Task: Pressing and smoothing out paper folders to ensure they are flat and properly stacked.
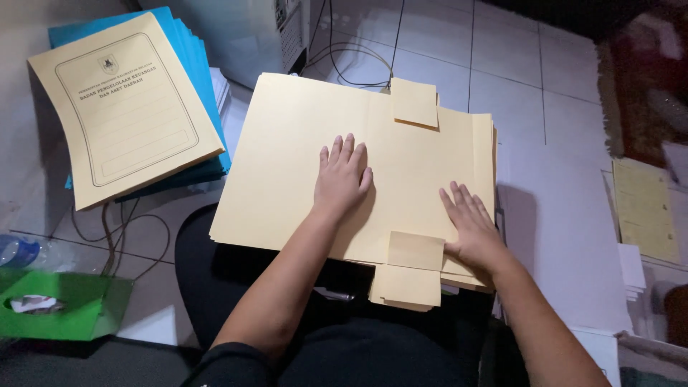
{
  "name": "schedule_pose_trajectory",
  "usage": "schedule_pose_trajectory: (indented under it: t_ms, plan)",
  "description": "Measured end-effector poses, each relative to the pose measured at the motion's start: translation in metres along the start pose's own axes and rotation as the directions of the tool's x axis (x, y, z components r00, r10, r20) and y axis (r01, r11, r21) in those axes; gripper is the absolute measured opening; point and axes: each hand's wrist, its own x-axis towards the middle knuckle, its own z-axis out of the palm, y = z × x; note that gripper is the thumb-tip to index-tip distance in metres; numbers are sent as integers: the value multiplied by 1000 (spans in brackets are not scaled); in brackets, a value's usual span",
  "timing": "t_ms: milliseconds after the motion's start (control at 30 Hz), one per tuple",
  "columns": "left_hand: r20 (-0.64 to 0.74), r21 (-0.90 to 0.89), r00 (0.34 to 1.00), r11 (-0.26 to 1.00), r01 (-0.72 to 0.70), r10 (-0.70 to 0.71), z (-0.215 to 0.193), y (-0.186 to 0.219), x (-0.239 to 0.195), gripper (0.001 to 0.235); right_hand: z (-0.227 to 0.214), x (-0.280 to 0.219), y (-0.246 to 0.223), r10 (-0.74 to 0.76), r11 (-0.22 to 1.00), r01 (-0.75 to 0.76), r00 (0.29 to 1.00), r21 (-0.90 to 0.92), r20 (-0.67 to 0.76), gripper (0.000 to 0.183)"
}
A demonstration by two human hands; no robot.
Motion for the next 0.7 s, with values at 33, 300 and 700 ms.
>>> schedule_pose_trajectory:
  t_ms: [33, 300, 700]
  plan:
    - [-8, -4, 1000, 1000, 0, 0, 3, -1, 1, 58, 11, -3, 4, -1, 1000, 1, 1000, -7, -6, 116]
    - [47, 38, 999, 999, 0, -2, 1, -2, 1, 61, 15, -47, -84, -196, 978, 205, 969, -47, 150, 145]
    - [52, 12, 998, 999, -30, 29, -7, 2, -3, 61, -46, 101, -74, -40, 999, 42, 997, 16, -66, 98]
